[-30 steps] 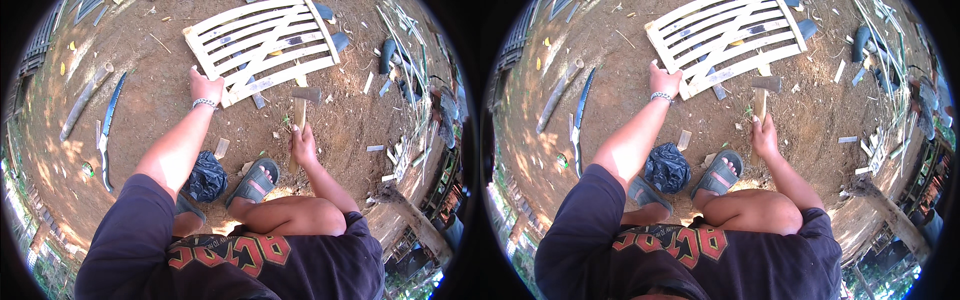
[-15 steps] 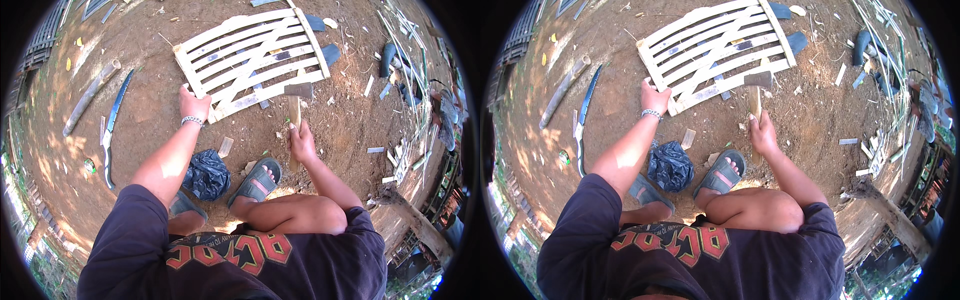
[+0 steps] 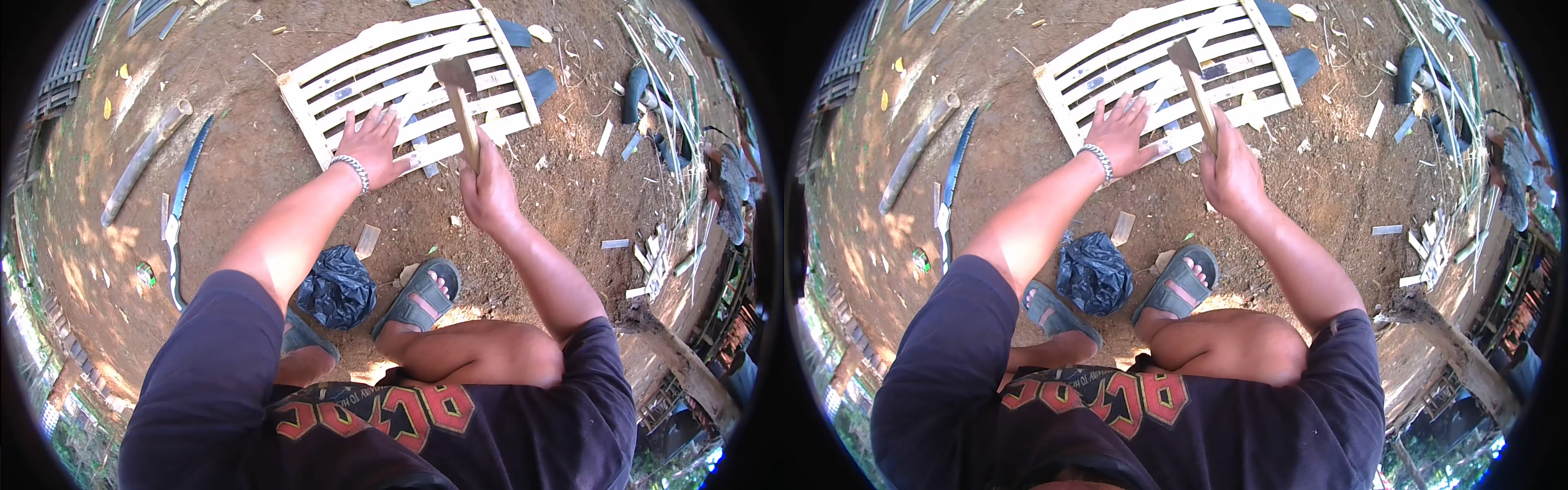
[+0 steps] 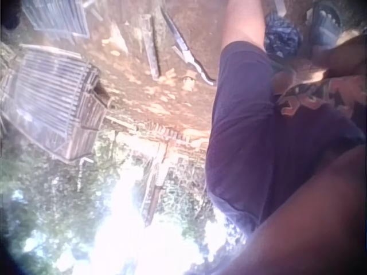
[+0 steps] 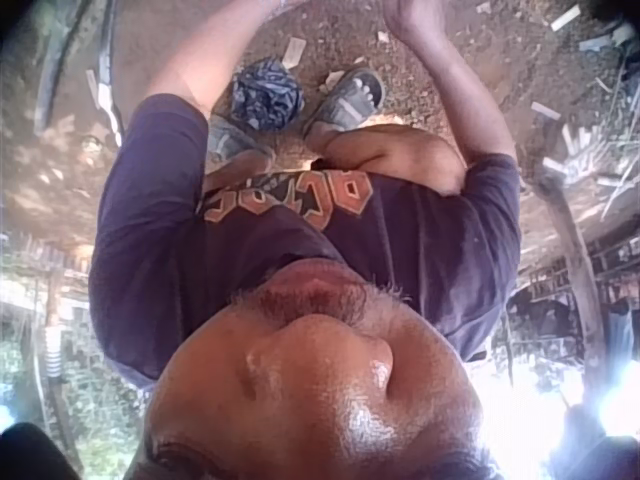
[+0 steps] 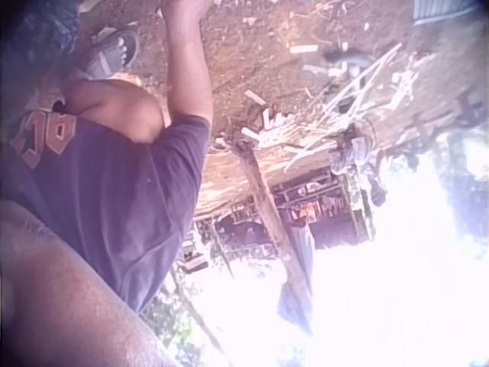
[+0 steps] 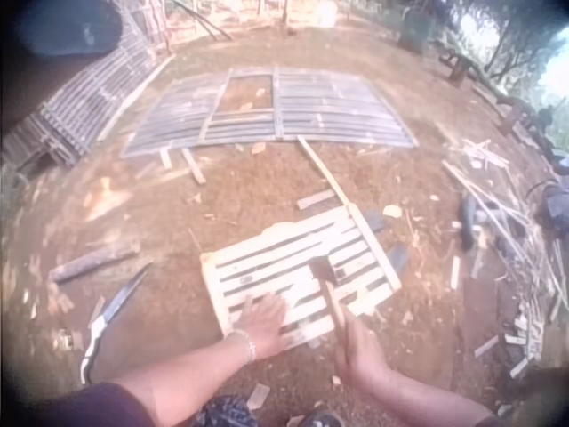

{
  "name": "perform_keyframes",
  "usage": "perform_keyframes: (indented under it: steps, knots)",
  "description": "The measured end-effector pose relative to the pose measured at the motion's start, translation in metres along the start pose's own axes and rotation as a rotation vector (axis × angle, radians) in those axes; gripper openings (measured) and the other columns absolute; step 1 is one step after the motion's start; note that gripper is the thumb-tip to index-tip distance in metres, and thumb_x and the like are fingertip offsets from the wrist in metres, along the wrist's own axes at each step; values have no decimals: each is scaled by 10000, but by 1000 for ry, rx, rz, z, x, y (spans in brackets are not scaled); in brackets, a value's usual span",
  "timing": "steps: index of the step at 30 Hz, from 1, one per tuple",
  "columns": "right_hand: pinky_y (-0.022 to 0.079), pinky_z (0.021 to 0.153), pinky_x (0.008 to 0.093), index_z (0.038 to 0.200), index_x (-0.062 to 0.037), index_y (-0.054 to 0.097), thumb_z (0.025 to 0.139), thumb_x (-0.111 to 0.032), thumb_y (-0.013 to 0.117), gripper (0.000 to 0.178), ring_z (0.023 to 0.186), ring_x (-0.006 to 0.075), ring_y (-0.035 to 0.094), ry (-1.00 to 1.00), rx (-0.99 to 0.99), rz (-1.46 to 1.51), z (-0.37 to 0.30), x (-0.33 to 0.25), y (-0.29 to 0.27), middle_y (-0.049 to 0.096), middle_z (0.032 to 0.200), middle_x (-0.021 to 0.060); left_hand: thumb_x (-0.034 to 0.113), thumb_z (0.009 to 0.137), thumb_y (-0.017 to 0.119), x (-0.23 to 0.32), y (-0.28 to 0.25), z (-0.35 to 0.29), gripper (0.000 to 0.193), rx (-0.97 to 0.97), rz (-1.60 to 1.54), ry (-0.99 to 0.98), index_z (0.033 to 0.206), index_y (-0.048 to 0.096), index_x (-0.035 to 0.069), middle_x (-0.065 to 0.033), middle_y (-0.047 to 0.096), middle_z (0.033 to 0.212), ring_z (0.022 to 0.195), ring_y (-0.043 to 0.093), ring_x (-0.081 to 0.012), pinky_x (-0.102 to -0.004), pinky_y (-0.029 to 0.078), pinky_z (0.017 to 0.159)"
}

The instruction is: The person assembles a small rectangular bamboo frame by hand. They place slats into a frame, insert nails from a plastic bag, and hammer them in with a wooden mallet. The person flips the frame to work on both sides and continues nailing until the structure is complete.

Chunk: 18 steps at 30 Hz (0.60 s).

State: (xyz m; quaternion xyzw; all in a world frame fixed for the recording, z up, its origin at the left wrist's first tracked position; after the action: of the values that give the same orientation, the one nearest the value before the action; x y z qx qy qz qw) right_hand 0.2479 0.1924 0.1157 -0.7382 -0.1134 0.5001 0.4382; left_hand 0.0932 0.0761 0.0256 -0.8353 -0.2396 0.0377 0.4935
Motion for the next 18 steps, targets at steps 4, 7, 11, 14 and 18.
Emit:
perform_keyframes:
  steps: [4,7,11,14,18]
  knots:
    - [515,908,587,1510,6,326,1015,-128,551,560,1039,538,638,-99,146,145,11,-4,-5,629,1195,317,637,948,583,-1,6,-3,977,-60,81,9,1658,209,80,-68,129,1757,1618,102,-273,-594,96,1283]
    - [534,837,602,1531,23,272,1038,-172,530,589,936,535,672,75,9,19,8,40,29,641,1143,349,633,942,600,3,3,-1,1003,-79,71,23,1667,171,90,-68,117,1759,1618,101,-275,-596,111,1282]
    - [534,854,605,1483,41,290,1051,-191,494,532,940,507,689,310,-495,-310,15,70,65,678,1070,335,628,937,617,2,6,-1,1036,-64,66,28,1676,115,102,-66,92,1762,1617,104,-281,-592,126,1282]
    - [530,877,604,1457,22,341,1057,-209,501,490,967,522,675,286,-415,-205,29,50,46,672,1095,343,635,930,628,-1,5,2,1051,-62,88,16,1676,114,102,-70,96,1760,1616,103,-286,-589,124,1284]
    - [540,873,594,1443,-11,392,1064,-219,501,446,963,516,679,102,-183,-138,26,13,29,673,1110,331,641,929,630,1,6,-2,1046,-99,56,18,1674,132,101,-68,111,1758,1617,97,-287,-579,119,1289]
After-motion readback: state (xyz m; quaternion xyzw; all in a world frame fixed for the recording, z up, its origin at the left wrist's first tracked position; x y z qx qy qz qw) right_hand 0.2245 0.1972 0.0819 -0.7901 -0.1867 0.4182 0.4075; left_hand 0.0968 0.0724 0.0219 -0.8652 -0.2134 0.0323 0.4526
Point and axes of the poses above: each hand's wrist, its own z-axis towards the middle knuckle, its own y-axis out of the palm, x = y × z, the point moved 6 cm from there along z, towards the middle knuckle
